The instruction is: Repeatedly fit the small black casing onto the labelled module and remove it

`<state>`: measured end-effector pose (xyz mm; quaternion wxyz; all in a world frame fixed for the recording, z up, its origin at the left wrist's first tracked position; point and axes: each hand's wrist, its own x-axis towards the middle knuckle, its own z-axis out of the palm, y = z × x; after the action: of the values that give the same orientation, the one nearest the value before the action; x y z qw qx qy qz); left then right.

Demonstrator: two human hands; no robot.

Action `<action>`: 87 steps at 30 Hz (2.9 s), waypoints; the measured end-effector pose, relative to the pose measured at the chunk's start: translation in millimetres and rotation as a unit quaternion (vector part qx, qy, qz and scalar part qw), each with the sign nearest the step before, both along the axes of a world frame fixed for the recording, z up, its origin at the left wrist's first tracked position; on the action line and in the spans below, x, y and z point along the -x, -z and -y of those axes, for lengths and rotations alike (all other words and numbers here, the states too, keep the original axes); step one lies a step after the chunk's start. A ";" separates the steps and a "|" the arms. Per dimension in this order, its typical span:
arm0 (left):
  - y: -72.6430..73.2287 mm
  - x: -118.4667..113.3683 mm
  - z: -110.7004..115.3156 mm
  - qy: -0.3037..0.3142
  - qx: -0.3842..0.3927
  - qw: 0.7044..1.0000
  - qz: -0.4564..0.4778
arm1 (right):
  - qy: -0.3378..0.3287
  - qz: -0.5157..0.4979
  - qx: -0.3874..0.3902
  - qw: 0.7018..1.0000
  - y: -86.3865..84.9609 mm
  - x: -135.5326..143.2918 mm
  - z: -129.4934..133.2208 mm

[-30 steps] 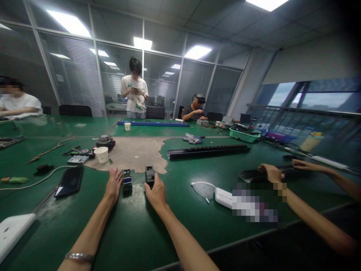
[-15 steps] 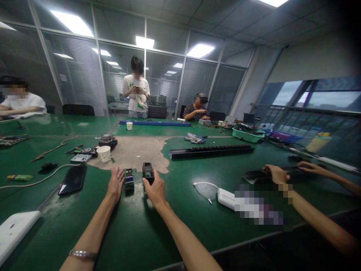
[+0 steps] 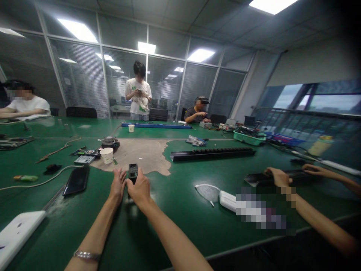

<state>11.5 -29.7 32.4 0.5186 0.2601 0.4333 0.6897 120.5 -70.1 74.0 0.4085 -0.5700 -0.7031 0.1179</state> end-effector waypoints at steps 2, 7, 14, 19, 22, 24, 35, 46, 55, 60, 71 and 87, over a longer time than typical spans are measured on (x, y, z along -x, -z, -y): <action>0.4 0.2 -0.3 0.000 -0.001 1.000 0.000 | 0.007 0.007 0.005 1.000 -2.1 2.9 -1.9; 2.2 1.8 -1.3 0.006 -0.003 1.000 0.006 | 0.013 0.013 0.011 1.000 -4.4 7.9 -8.4; 1.6 2.1 -1.0 0.003 -0.010 1.000 0.004 | 0.000 0.034 0.025 0.999 9.4 9.7 -9.3; -0.1 1.7 0.5 0.003 -0.004 1.000 -0.007 | -0.001 0.036 0.047 0.998 31.3 8.2 -1.2; 0.3 2.0 0.2 0.008 -0.007 1.000 -0.010 | -0.010 0.016 0.016 1.000 41.0 7.9 0.1; 1.0 2.0 -0.3 0.009 -0.012 1.000 -0.004 | -0.008 0.004 -0.002 1.000 44.7 8.9 -0.8; 1.4 1.7 1.2 0.015 -0.024 0.999 0.016 | 0.023 0.001 0.007 1.000 47.7 10.5 2.1; 5.0 3.8 0.1 0.031 -0.017 0.999 0.018 | 0.005 -0.073 -0.077 0.994 1.1 -18.5 -0.2; 2.3 -1.3 0.7 0.053 -0.016 0.998 0.022 | 0.077 0.000 -0.020 0.997 33.2 -95.8 -3.5; 1.7 -0.6 2.6 0.063 -0.019 0.998 0.016 | 0.070 0.035 -0.027 0.997 49.3 -98.0 -4.5; 5.9 1.0 -2.4 0.053 -0.020 0.998 0.015 | 0.061 0.010 -0.042 0.997 59.2 -95.6 -5.8; 3.9 7.2 -0.2 0.002 -0.011 1.000 0.012 | -0.037 -0.078 -0.058 0.995 0.3 -55.9 -1.1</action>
<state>4.3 -29.5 28.5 0.5221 0.2580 0.4192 0.6966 176.5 -69.0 73.7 0.4898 -0.5076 -0.6955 0.1362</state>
